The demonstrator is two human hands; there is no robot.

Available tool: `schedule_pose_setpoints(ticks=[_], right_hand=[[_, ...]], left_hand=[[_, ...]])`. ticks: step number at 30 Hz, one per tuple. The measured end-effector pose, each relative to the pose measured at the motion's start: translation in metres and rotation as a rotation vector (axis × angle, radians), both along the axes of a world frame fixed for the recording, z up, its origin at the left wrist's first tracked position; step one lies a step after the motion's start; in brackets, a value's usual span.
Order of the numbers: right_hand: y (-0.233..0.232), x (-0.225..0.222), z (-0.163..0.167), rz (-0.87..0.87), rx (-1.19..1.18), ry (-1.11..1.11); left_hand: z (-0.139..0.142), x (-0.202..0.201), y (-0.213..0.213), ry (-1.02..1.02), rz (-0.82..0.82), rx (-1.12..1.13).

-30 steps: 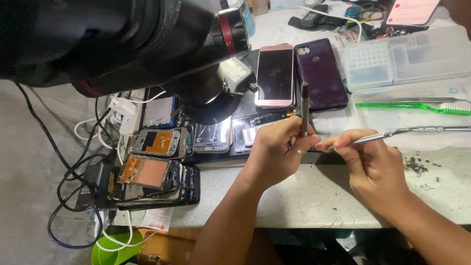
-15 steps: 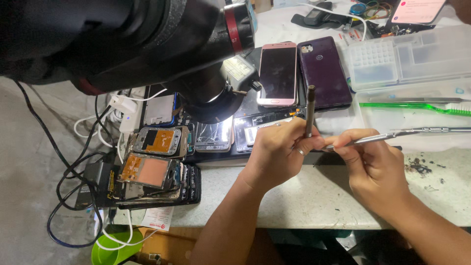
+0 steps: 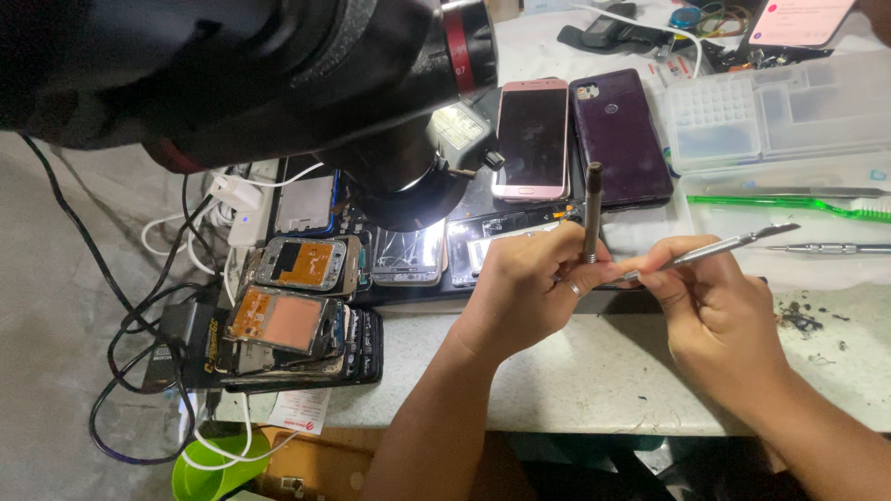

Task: The person uses a screwdriver and tweezers to remove screws and separate the back cover from a smartphone. They then use tweezers to adjust internal components on the motherboard while working under a microscope.

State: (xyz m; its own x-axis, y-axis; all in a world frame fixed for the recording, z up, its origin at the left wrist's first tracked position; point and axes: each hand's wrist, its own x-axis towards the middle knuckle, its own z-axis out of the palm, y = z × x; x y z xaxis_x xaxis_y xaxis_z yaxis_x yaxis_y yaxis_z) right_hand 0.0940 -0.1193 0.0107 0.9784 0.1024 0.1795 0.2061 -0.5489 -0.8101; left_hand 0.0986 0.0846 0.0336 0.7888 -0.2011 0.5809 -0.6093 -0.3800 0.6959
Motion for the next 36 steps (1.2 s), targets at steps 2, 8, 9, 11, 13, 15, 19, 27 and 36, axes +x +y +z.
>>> schedule_pose_setpoints(ticks=[2, 8, 9, 11, 13, 15, 19, 27, 36], right_hand=[[0.000, 0.001, 0.001, 0.014, 0.035, -0.011], [-0.005, 0.004, 0.014, 0.226, 0.558, -0.109], [-0.009, 0.005, 0.018, 0.221, 0.593, -0.131], [-0.019, 0.007, 0.028, 0.236, 0.585, -0.194], [-0.031, 0.008, 0.036, 0.260, 0.537, -0.226], [-0.045, 0.008, 0.041, 0.290, 0.440, -0.211], [-0.074, 0.011, 0.031, 0.295, 0.326, -0.136], [-0.119, 0.020, -0.009, 0.224, 0.142, -0.200], [-0.053, 0.005, 0.016, 0.298, 0.456, -0.135]], left_hand=[[0.001, -0.001, -0.002, 0.011, 0.027, 0.031], [0.005, -0.006, -0.001, 0.004, -0.003, 0.042], [0.005, -0.007, -0.001, -0.004, -0.009, 0.035], [0.005, -0.008, 0.001, -0.024, -0.021, 0.026], [0.004, -0.009, 0.003, -0.023, -0.023, 0.035], [0.003, -0.010, 0.003, -0.026, -0.024, 0.039], [0.003, -0.010, 0.004, -0.026, -0.015, 0.054], [0.003, -0.010, 0.001, -0.019, -0.019, 0.054], [0.007, -0.010, -0.001, -0.094, 0.014, 0.127]])
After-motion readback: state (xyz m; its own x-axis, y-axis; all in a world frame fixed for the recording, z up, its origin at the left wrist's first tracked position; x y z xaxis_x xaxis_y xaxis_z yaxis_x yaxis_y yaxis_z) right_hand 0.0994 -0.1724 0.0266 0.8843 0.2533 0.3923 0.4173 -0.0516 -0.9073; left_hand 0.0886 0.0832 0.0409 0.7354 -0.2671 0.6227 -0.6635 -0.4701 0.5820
